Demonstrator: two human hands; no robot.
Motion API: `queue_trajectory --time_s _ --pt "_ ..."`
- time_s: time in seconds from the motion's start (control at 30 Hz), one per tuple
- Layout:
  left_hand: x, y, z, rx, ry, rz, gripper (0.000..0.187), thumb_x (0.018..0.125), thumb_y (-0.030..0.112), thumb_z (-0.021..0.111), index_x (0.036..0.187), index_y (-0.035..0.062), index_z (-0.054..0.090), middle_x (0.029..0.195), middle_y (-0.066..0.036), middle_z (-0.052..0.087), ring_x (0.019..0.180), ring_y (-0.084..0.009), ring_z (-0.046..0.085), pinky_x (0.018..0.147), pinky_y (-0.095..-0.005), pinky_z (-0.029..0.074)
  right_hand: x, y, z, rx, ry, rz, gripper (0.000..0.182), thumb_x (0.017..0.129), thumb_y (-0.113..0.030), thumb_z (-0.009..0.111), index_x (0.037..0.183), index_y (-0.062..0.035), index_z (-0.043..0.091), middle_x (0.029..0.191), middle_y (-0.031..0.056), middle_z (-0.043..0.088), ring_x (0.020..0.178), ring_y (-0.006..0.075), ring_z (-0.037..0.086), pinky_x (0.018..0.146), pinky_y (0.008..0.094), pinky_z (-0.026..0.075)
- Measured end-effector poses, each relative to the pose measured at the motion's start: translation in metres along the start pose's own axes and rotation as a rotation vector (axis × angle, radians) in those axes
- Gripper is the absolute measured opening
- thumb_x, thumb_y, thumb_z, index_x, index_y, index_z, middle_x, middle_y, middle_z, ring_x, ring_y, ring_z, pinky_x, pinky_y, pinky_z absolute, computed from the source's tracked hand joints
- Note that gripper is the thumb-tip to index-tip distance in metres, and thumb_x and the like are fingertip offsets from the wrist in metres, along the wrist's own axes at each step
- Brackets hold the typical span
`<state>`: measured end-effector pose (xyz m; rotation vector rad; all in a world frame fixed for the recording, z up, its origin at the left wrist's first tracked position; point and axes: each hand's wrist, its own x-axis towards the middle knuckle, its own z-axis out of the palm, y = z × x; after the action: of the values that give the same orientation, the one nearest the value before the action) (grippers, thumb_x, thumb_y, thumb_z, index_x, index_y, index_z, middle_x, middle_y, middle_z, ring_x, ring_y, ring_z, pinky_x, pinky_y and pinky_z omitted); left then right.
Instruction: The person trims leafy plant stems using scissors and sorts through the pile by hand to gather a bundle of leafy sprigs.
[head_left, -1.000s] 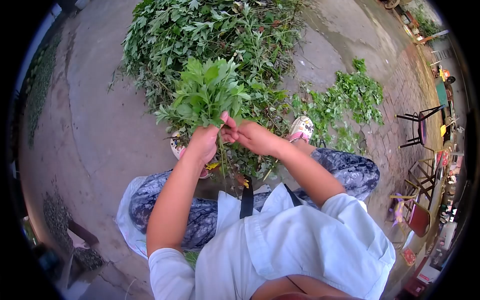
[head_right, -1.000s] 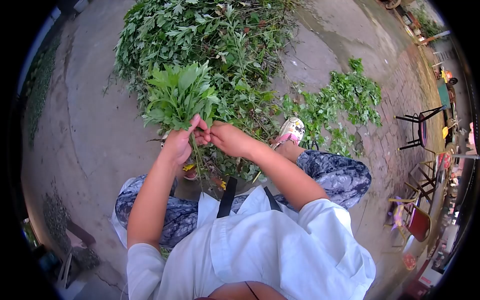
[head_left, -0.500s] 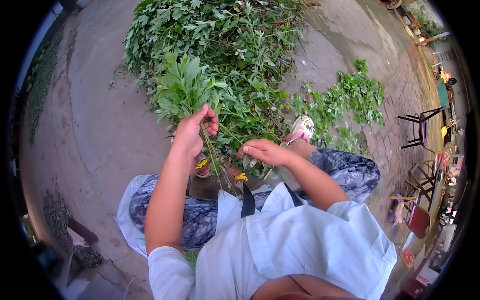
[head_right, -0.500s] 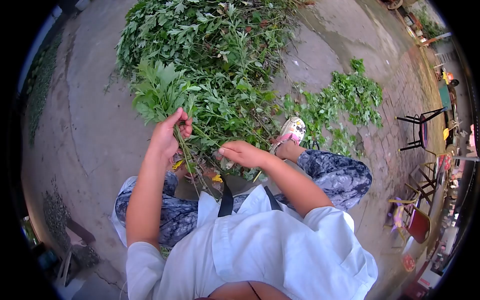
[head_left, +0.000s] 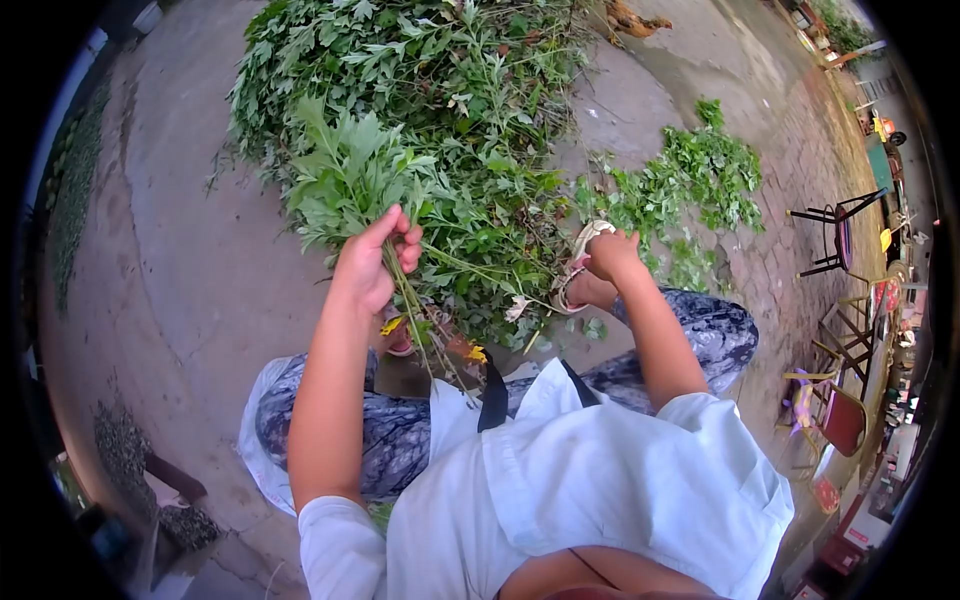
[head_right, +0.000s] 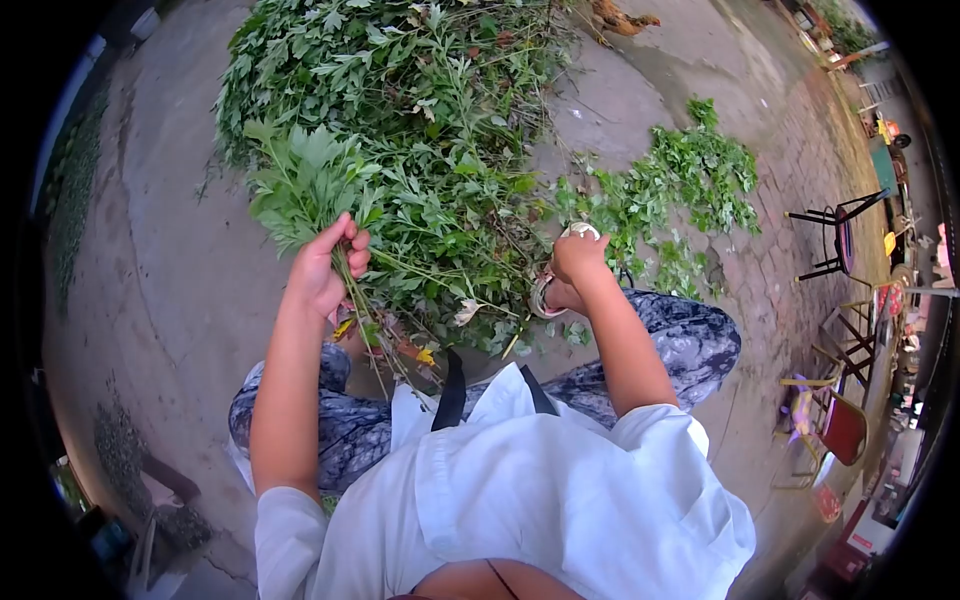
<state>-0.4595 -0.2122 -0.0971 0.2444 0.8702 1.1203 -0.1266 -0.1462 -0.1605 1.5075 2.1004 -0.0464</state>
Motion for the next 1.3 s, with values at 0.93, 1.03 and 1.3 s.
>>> queue_trajectory --time_s 0.93,1.03,1.3 --pt "-0.006 0.005 0.013 0.008 0.053 0.030 0.023 0.087 0.030 0.049 0.081 0.0080 0.049 0.076 -0.005 0.052 0.056 -0.0123 0.046 0.048 -0.0238 0.035 -0.034 -0.111 -0.108 1.544 -0.426 -0.556 0.029 0.086 -0.016 0.051 0.109 0.0019 0.052 0.078 0.0031 0.060 0.068 0.0072 0.052 0.060 0.0222 0.043" --pt "-0.011 0.004 0.020 0.096 0.278 0.186 0.036 0.087 0.034 0.050 0.103 0.0024 0.053 0.095 -0.004 0.054 0.057 -0.0088 0.044 0.048 -0.0251 0.036 -0.024 -0.126 -0.097 1.593 0.154 -0.366 0.023 0.085 -0.015 0.052 0.101 0.0018 0.055 0.071 0.0097 0.060 0.061 0.0146 0.053 0.056 0.0301 0.043" --pt "-0.010 -0.018 0.016 0.213 0.162 0.162 0.034 0.084 0.028 0.056 0.105 0.0018 0.055 0.068 0.004 0.045 0.057 -0.0062 0.037 0.049 -0.0215 0.030 -0.036 -0.154 -0.107 1.094 0.642 -0.582 0.033 0.079 -0.006 0.051 0.112 -0.0040 0.050 0.078 0.0141 0.055 0.066 0.0323 0.056 0.058 0.0386 0.046"
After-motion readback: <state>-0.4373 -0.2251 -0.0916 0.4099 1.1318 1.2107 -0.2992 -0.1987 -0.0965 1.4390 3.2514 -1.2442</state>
